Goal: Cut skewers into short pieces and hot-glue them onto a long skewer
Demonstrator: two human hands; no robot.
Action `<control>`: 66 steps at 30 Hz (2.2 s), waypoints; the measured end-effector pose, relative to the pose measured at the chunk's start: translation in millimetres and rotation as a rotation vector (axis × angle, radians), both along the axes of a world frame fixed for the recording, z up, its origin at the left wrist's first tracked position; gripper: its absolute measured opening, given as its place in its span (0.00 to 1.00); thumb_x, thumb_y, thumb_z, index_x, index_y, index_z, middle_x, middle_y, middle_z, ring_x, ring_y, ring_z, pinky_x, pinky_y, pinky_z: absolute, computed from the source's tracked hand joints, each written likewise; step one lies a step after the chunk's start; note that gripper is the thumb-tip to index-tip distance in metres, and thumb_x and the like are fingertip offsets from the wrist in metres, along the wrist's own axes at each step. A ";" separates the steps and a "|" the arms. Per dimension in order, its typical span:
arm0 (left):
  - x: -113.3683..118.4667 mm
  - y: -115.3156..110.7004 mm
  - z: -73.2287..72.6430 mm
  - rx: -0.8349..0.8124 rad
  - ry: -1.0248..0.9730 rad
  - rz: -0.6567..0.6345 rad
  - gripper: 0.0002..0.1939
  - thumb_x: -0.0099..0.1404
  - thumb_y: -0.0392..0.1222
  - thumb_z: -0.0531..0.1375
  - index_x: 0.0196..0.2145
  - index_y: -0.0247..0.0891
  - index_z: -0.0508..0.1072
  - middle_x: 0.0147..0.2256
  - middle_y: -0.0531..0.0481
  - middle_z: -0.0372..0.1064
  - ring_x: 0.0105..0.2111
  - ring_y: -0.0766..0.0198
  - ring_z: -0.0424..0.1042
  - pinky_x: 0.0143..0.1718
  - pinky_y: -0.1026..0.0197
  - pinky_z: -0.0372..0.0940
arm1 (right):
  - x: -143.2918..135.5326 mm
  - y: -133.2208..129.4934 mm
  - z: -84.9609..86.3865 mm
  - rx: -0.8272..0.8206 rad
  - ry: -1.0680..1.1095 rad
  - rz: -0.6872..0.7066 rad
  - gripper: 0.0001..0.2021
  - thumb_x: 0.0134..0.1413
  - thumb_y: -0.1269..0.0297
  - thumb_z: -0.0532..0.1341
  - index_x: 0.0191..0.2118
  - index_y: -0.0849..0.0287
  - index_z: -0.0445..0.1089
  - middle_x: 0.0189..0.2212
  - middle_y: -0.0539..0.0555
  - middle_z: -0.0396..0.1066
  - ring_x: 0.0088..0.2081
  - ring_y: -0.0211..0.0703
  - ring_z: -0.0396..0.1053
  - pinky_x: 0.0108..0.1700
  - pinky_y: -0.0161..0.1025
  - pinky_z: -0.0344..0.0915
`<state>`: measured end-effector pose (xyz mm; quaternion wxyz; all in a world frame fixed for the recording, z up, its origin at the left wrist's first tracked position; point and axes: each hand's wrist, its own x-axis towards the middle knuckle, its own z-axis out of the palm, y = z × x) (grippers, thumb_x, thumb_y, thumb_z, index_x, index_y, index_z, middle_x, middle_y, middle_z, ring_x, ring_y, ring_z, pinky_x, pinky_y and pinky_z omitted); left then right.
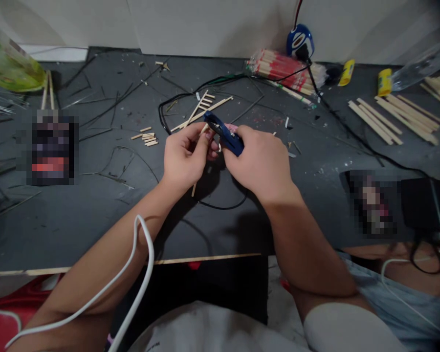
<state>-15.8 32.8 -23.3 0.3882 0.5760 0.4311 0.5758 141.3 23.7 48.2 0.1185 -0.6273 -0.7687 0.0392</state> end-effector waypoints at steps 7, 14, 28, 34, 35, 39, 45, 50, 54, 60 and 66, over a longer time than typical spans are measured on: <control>-1.1 -0.4 2.6 -0.033 -0.022 0.027 0.12 0.75 0.50 0.61 0.44 0.39 0.79 0.28 0.51 0.75 0.24 0.67 0.76 0.27 0.64 0.75 | 2.6 1.4 0.2 -0.002 -0.010 -0.004 0.19 0.64 0.57 0.60 0.55 0.59 0.78 0.41 0.65 0.83 0.40 0.60 0.80 0.41 0.48 0.70; -0.6 -1.6 9.8 -0.067 -0.052 0.011 0.10 0.75 0.46 0.61 0.39 0.38 0.78 0.26 0.52 0.73 0.23 0.68 0.74 0.26 0.64 0.74 | 1.1 0.4 -0.4 -0.015 -0.014 0.005 0.19 0.65 0.58 0.60 0.56 0.60 0.77 0.43 0.66 0.82 0.43 0.61 0.80 0.44 0.49 0.71; -2.2 -2.6 9.4 -0.071 0.034 0.033 0.09 0.75 0.45 0.61 0.41 0.38 0.78 0.27 0.52 0.73 0.25 0.68 0.75 0.28 0.65 0.74 | 3.3 1.4 -1.8 -0.025 -0.020 0.017 0.22 0.66 0.56 0.58 0.60 0.57 0.76 0.43 0.65 0.83 0.41 0.62 0.80 0.44 0.50 0.71; -3.1 -4.3 9.9 -0.065 0.070 0.033 0.10 0.75 0.45 0.60 0.41 0.37 0.78 0.27 0.51 0.73 0.25 0.68 0.75 0.27 0.65 0.74 | 4.0 1.7 -2.3 -0.021 -0.056 0.001 0.23 0.66 0.54 0.59 0.62 0.53 0.76 0.42 0.64 0.83 0.39 0.62 0.80 0.43 0.52 0.71; -3.0 -4.5 9.9 -0.064 0.080 0.037 0.10 0.75 0.45 0.60 0.40 0.37 0.78 0.27 0.51 0.73 0.24 0.68 0.74 0.27 0.65 0.74 | 3.9 2.0 -2.6 -0.024 -0.061 -0.003 0.23 0.67 0.54 0.59 0.62 0.52 0.76 0.41 0.63 0.83 0.39 0.62 0.80 0.43 0.52 0.71; -1.4 -4.6 11.0 -0.071 0.076 0.051 0.11 0.75 0.46 0.60 0.38 0.37 0.78 0.26 0.51 0.73 0.23 0.68 0.74 0.26 0.65 0.73 | 2.3 3.2 -3.4 -0.029 -0.079 -0.020 0.23 0.67 0.52 0.58 0.63 0.51 0.76 0.40 0.63 0.83 0.39 0.61 0.80 0.44 0.52 0.70; -0.1 -3.1 11.4 -0.121 -0.004 0.040 0.12 0.75 0.49 0.61 0.38 0.38 0.77 0.26 0.52 0.74 0.23 0.69 0.73 0.26 0.66 0.73 | 0.6 6.0 -2.8 -0.008 -0.095 -0.065 0.23 0.67 0.49 0.58 0.56 0.54 0.81 0.36 0.64 0.82 0.39 0.60 0.79 0.43 0.50 0.69; -0.2 -1.0 14.0 -0.186 -0.124 0.021 0.12 0.73 0.51 0.64 0.37 0.39 0.77 0.26 0.53 0.73 0.22 0.69 0.73 0.25 0.66 0.74 | 9.8 11.5 -3.3 -0.019 -0.016 -0.121 0.26 0.70 0.43 0.53 0.45 0.57 0.82 0.34 0.65 0.80 0.36 0.58 0.78 0.41 0.49 0.68; -0.1 0.2 16.8 -0.214 -0.155 -0.010 0.13 0.72 0.51 0.64 0.36 0.39 0.75 0.25 0.53 0.73 0.21 0.69 0.73 0.25 0.66 0.74 | 12.9 11.1 -1.0 -0.013 0.021 -0.126 0.26 0.69 0.40 0.53 0.43 0.57 0.79 0.33 0.64 0.80 0.35 0.57 0.77 0.40 0.48 0.67; 1.1 0.3 11.1 -0.139 -0.134 0.024 0.11 0.74 0.51 0.62 0.40 0.41 0.76 0.27 0.52 0.74 0.25 0.66 0.75 0.29 0.62 0.76 | 4.3 3.9 0.7 0.001 0.008 -0.014 0.20 0.66 0.50 0.58 0.51 0.58 0.77 0.40 0.65 0.82 0.40 0.61 0.78 0.41 0.48 0.67; 1.6 0.4 5.3 -0.089 -0.110 0.009 0.11 0.75 0.50 0.61 0.42 0.41 0.76 0.29 0.52 0.75 0.26 0.65 0.76 0.31 0.59 0.77 | 2.1 1.4 1.0 -0.014 0.013 0.005 0.19 0.65 0.54 0.59 0.54 0.60 0.76 0.43 0.66 0.82 0.42 0.61 0.79 0.43 0.48 0.68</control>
